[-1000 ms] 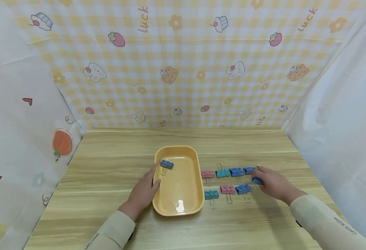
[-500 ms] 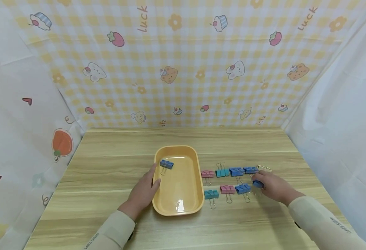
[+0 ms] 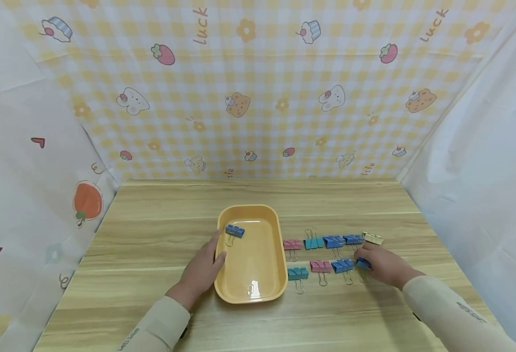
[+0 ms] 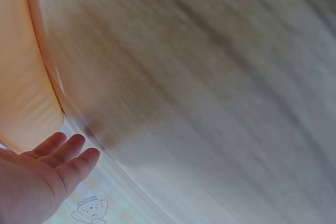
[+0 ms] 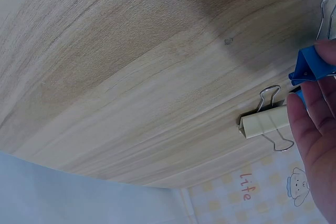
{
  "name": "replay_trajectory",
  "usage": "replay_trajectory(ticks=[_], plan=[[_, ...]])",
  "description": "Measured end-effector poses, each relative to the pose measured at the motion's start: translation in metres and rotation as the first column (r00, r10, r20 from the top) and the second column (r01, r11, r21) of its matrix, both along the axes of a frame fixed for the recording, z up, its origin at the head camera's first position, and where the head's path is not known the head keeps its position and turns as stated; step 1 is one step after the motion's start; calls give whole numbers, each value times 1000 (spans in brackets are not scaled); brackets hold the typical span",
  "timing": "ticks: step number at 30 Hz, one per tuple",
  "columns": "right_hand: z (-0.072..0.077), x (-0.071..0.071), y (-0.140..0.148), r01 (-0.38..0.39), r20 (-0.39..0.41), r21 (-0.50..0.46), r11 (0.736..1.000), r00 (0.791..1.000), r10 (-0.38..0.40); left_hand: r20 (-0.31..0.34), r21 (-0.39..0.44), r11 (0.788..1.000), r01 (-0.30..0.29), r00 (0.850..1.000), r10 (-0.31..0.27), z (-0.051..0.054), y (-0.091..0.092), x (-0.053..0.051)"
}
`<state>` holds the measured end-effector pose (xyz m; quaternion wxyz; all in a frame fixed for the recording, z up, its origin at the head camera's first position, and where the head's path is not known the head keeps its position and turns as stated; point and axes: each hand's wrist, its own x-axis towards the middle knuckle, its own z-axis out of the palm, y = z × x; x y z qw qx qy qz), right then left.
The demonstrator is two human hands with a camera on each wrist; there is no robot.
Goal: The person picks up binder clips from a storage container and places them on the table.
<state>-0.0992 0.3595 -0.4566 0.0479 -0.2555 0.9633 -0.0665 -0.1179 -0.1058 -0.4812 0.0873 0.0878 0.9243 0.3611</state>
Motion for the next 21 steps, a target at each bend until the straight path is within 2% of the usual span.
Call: replay_trajectory(ticks=[5, 21], plan=[[-2, 0, 0, 5, 22, 6, 1000, 1000, -5, -1, -1, 1000, -2, 1000, 2, 1, 0, 0], [-8, -3, -4, 23, 15, 22, 999, 1000, -24, 4, 3, 1000, -1, 1000, 1, 4, 1, 1]])
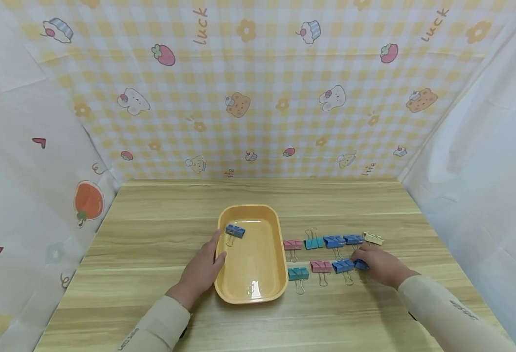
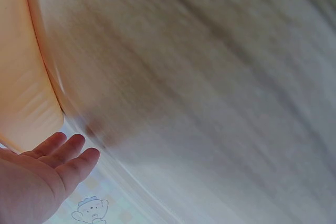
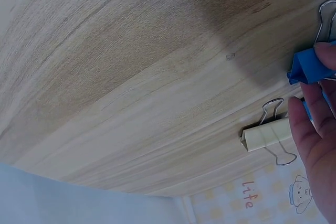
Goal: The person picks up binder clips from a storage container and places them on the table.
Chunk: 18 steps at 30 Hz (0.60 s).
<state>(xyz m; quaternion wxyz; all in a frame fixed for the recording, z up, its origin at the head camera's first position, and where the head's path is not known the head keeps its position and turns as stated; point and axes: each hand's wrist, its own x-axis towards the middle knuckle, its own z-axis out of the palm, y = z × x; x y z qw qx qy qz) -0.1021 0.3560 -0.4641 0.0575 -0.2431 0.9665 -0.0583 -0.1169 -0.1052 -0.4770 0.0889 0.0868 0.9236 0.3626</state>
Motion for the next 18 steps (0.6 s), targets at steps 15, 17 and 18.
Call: replay_trajectory(ticks=[15, 17, 18], plan=[[-3, 1, -3, 56, 15, -5, 998, 998, -56, 6, -3, 1000, 2, 1000, -2, -1, 0, 0], [-3, 2, -4, 63, 18, -2, 998, 998, -63, 7, -4, 1000, 3, 1000, -3, 0, 0, 0], [-3, 3, -4, 68, 21, -1, 998, 997, -68, 7, -6, 1000, 4, 1000, -4, 0, 0, 0]])
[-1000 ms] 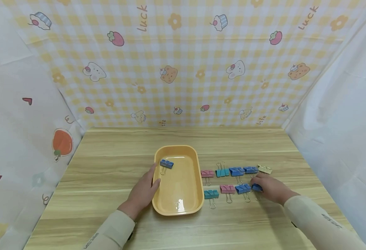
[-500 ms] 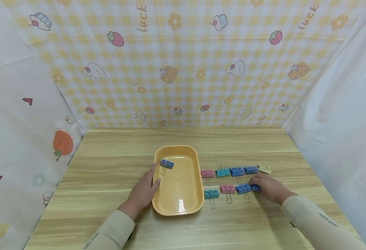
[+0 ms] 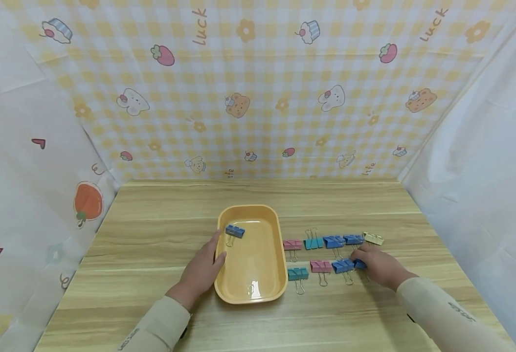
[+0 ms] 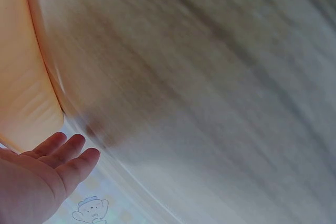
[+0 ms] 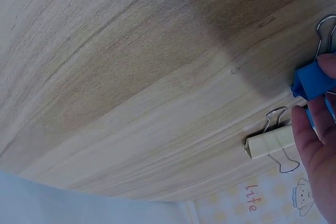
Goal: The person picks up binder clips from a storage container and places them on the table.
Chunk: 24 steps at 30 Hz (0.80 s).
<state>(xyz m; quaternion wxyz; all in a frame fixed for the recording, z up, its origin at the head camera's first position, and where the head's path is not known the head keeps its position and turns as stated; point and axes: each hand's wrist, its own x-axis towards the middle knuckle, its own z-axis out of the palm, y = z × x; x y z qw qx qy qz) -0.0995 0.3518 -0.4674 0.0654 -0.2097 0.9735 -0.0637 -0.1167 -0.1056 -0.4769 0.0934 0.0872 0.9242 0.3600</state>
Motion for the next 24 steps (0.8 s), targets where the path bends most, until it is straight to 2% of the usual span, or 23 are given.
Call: replay_trajectory(ticks=[15, 20, 24], plan=[[1, 4, 0, 17, -24, 12, 1000, 1000, -16, 0, 5, 1000, 1, 1000, -1, 1, 0, 1], [6, 7, -2, 17, -74, 11, 1000, 997, -16, 3, 4, 1000, 1, 1000, -1, 1, 0, 1], [14, 10, -6, 28, -77, 0, 1000, 997, -28, 10, 13, 1000, -3, 1000, 3, 2, 0, 1]])
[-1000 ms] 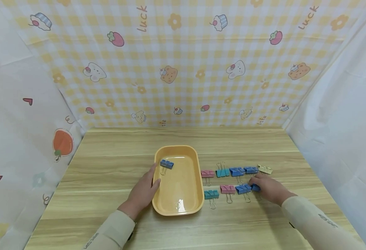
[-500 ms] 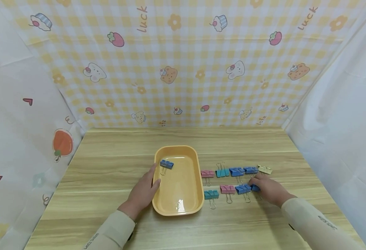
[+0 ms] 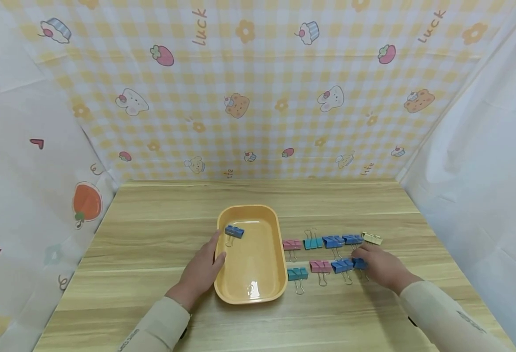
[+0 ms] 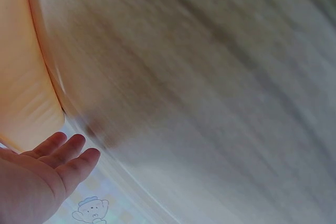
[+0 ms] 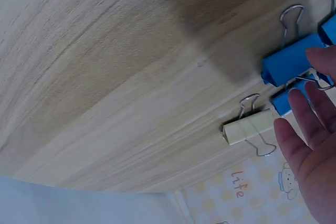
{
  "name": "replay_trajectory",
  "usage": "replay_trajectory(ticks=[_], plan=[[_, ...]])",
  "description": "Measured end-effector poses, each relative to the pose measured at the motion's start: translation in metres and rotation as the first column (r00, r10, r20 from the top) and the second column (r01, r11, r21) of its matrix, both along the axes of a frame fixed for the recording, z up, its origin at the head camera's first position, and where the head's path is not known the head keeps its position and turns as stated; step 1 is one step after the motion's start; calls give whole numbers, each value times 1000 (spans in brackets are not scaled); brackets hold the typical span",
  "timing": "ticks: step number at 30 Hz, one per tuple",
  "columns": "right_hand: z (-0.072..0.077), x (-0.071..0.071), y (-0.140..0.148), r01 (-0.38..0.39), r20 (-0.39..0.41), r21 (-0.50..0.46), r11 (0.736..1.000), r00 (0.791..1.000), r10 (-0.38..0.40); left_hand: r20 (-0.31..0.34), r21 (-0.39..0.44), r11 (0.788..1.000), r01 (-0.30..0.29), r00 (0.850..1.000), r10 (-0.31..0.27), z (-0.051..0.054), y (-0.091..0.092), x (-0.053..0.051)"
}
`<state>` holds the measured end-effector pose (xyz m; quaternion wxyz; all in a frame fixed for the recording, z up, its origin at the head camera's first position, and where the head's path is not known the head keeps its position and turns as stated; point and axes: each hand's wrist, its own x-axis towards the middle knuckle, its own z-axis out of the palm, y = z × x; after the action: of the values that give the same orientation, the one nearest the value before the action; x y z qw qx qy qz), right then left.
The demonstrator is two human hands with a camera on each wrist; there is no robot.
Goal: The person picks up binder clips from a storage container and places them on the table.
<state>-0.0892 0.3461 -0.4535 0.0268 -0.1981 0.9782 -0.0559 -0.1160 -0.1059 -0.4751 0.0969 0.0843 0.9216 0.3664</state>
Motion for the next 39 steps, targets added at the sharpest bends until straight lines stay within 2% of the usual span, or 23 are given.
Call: replay_trajectory(ticks=[13, 30, 39], plan=[[16, 6, -12, 23, -18, -8, 1000, 1000, -24, -31, -3, 1000, 11, 999, -11, -3, -1, -1], [30, 3, -28, 21, -17, -28, 999, 1000, -21, -22, -1, 1000, 8, 1000, -9, -1, 0, 1], [35, -2, -37, 2, -102, -36, 999, 995, -6, -24, 4, 1000, 5, 1000, -5, -1, 1, 0]])
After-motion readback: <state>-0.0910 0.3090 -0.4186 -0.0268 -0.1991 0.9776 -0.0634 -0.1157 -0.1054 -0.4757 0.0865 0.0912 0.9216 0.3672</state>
